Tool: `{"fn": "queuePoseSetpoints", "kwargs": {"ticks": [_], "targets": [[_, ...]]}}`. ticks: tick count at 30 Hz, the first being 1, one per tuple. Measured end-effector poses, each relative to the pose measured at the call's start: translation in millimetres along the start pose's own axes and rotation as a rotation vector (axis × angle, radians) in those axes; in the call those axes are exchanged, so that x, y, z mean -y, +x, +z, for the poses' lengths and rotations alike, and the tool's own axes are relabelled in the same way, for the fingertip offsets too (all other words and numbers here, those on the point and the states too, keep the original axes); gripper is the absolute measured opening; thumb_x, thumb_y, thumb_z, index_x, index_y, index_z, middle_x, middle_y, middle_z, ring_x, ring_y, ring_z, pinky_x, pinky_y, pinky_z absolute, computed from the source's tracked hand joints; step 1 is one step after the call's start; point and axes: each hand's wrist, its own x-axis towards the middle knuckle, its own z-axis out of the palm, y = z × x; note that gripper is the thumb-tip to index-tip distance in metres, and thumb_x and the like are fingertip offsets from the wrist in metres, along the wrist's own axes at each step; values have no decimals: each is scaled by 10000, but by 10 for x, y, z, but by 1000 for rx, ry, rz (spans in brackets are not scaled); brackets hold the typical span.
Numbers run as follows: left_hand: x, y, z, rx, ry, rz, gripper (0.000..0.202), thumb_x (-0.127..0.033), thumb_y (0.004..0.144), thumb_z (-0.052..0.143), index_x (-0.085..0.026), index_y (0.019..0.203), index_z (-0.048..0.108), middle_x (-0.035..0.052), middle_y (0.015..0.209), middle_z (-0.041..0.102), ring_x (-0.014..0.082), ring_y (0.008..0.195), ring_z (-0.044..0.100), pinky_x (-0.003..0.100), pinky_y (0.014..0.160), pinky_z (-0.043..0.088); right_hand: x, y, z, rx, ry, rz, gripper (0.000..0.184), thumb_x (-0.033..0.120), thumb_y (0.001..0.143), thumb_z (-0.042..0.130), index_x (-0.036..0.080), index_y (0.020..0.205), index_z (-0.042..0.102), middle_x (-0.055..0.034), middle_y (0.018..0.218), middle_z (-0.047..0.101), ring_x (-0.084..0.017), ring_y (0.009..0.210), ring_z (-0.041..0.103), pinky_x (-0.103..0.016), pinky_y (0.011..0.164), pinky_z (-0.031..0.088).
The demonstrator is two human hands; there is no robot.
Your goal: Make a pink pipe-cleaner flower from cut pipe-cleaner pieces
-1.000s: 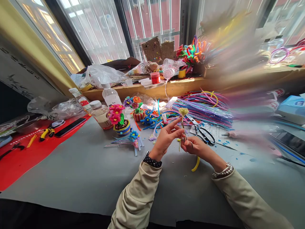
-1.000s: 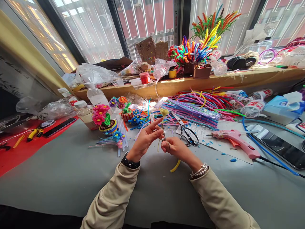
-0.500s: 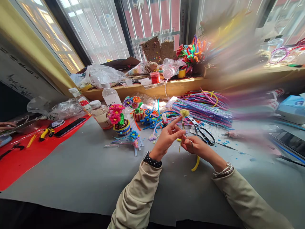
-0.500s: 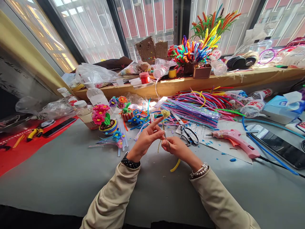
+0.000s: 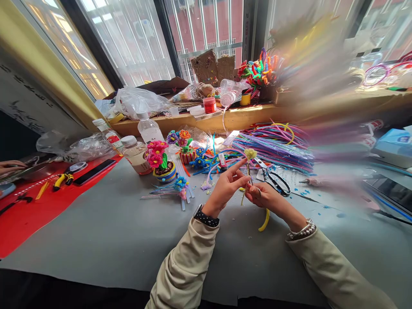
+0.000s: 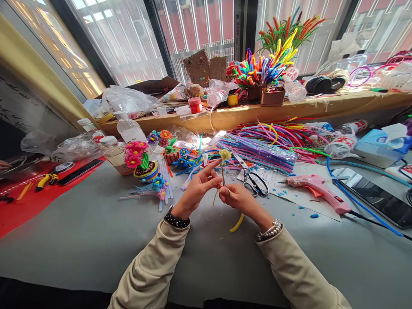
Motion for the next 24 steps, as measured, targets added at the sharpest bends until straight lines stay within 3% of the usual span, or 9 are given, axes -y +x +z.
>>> {"fn": "queuePoseSetpoints", "kwargs": {"ticks": [4,11,19,24], "targets": [[-5,-2,1,-6,13,-6,546,-223,683,598,-216,1205,437,-38,626,465,78,595,491,228,615,398,-13,1,7,-3,23,-7,606,762,628,243,174,546,364,57,437,301,-55,393,247,-205,376,181],[-11,-8,14,-19,-5,16,514,-198,694,584,-207,1191,454,-46,609,442,73,593,500,217,617,395,-38,25,-26,-83,4,-7,564,710,653,337,180,468,288,67,428,227,-42,388,190,-213,378,136],[7,0,3,-33,-10,13,533,-215,690,588,-223,1202,439,-43,622,456,80,606,516,225,626,407,7,-6,-5,-18,-59,-10,632,769,614,256,163,523,407,61,430,249,-57,402,218,-212,386,166],[5,-2,7,-19,-17,6,544,-216,686,592,-221,1206,432,-46,617,459,85,600,519,237,623,408,18,-11,5,-32,-84,-12,613,754,635,258,167,517,390,57,439,251,-62,411,228,-218,395,176]]}}
